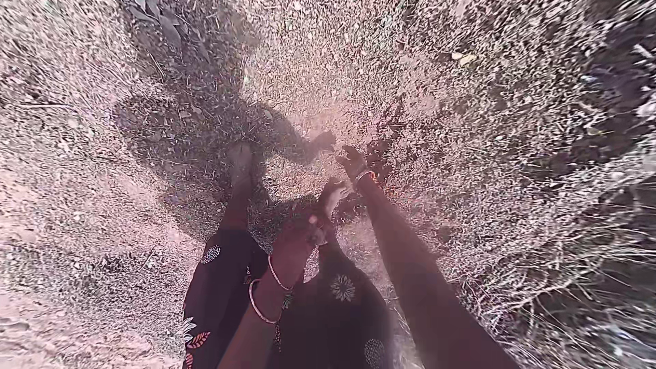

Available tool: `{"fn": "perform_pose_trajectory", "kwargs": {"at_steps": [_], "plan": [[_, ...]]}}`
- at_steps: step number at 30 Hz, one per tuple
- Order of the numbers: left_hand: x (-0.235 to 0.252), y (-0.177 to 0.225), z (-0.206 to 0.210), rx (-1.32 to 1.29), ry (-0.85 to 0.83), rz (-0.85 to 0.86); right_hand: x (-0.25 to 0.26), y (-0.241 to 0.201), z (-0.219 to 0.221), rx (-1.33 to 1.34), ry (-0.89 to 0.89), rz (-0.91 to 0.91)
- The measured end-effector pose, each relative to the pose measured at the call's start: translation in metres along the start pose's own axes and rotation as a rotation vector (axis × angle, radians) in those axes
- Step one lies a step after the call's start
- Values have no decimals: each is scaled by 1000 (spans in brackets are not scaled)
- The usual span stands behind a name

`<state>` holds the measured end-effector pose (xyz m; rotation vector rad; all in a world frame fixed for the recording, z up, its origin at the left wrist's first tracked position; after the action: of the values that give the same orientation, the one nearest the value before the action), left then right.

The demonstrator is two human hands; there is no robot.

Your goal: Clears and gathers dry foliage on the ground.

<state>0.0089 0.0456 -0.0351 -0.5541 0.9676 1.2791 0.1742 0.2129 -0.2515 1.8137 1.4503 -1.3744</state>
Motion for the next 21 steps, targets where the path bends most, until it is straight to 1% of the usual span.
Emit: {"fn": "perform_pose_trajectory", "kwargs": {"at_steps": [3, 4, 5, 6, 7, 8, 9, 11, 12, 13, 14, 15, 16, 17, 18, 19, 20, 21], "plan": [[8, -23, -24, -73, 38, -1, 49, 9, -12, -134, 337, 203], [10, -28, -33, -52, 84, -2, 68, 10, -6, -124, 383, 253], [13, -30, -40, -37, 123, 10, 90, 7, 8, -79, 390, 262], [14, -31, -46, -50, 143, 29, 109, 0, 28, -21, 363, 232], [14, -32, -52, -65, 162, 42, 118, -15, 51, 75, 291, 158], [12, -33, -58, -67, 193, 46, 114, -32, 69, 124, 204, 47], [9, -35, -62, -70, 230, 40, 96, -52, 81, 230, 108, -79], [12, -31, -67, -111, 281, 46, 43, -91, 88, 411, -127, -326], [13, -28, -68, -133, 305, 51, 15, -100, 87, 443, -227, -400], [12, -25, -67, -161, 315, 58, -6, -97, 84, 449, -265, -412], [12, -23, -66, -183, 305, 68, -16, -82, 78, 442, -224, -362], [12, -22, -64, -194, 284, 81, -16, -62, 68, 415, -127, -265], [12, -21, -63, -195, 265, 92, -9, -40, 54, 381, -8, -131], [14, -21, -62, -193, 249, 104, 1, -21, 41, 308, 95, 41], [15, -21, -63, -191, 246, 107, 12, -10, 29, 154, 134, 220], [15, -22, -64, -187, 252, 101, 23, -10, 23, -88, 57, 360], [15, -24, -66, -188, 264, 91, 40, -12, 24, -327, -51, 437], [15, -25, -68, -195, 271, 81, 64, -16, 30, -487, -71, 422]]}}
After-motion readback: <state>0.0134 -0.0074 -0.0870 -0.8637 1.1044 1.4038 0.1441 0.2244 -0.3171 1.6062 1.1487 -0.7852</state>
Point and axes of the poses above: each hand's wrist, its own x-axis towards the middle knuckle, its own z-axis out of the palm, y = z × x, the point moved 9 cm from there along x, towards the middle knuckle
